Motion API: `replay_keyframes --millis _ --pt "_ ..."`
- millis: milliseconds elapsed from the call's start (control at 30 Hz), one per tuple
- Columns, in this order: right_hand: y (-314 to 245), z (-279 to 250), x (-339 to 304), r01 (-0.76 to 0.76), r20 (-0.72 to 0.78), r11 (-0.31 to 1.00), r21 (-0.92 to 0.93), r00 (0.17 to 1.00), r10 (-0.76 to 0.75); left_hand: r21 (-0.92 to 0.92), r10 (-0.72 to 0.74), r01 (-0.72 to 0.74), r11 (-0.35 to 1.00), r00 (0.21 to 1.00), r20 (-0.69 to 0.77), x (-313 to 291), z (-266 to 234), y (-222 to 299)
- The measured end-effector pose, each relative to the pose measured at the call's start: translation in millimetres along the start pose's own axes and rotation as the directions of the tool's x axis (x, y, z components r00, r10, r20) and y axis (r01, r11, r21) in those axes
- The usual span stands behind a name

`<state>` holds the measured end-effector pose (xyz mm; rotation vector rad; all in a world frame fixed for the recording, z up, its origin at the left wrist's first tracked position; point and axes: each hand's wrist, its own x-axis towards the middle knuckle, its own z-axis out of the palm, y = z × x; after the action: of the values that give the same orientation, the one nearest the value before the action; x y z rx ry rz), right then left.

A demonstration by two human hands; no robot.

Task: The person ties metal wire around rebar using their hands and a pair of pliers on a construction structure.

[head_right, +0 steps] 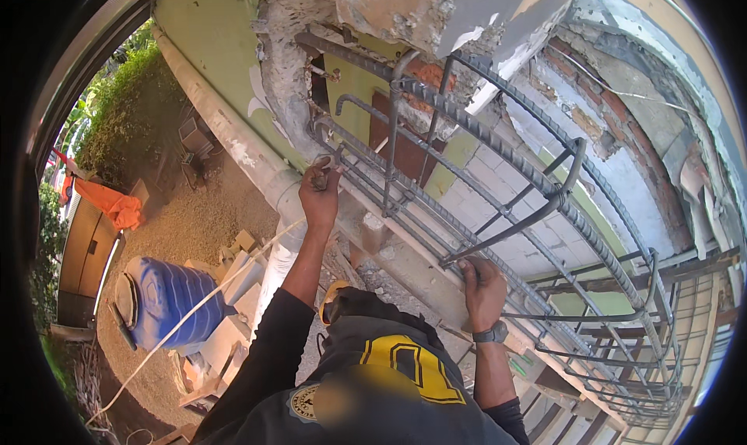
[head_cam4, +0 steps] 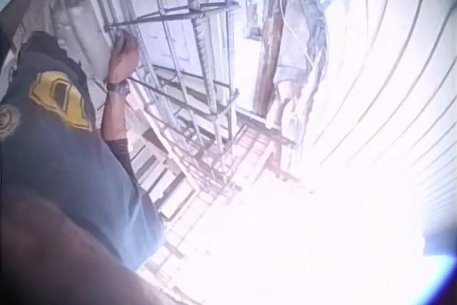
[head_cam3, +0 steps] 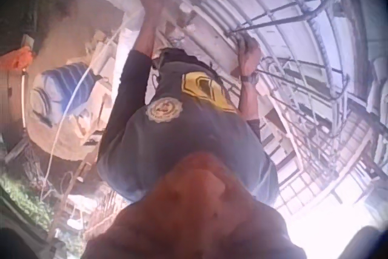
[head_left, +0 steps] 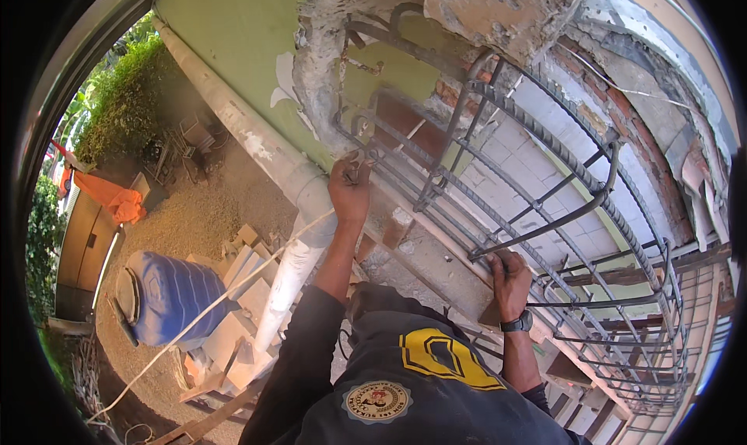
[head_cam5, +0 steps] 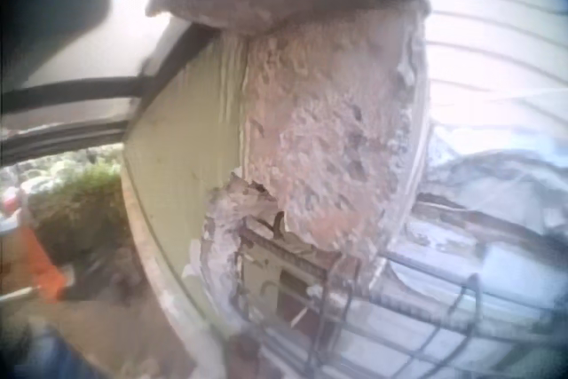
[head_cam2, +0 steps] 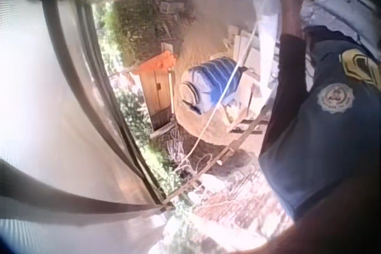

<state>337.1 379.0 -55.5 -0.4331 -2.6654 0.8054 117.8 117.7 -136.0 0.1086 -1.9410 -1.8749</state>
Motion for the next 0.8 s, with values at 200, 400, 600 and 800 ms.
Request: replay_keyframes --millis 200,400,600,800 --pt "11 -6 -5 -0.019 -0.145 0.992 0.127 0.989 0.038 0.022 0.053 -0.052 0.998 0.998 -0.017 29 41 -8" --pt "-1 3 -9 -0.028 -0.147 0.995 0.097 0.988 0.042 0.081 -0.008 0.001 0.997 0.996 0.092 35 14 -16" --pt "1 7 -21 0.007 -0.257 0.999 0.034 0.967 0.002 0.072 -0.063 0.057 0.996 0.994 0.089 18 16 -9" --pt "-42 17 -13 0.056 -0.156 0.908 0.414 0.988 0.01 0.029 0.063 -0.064 0.998 0.997 0.045 23 17 -33"
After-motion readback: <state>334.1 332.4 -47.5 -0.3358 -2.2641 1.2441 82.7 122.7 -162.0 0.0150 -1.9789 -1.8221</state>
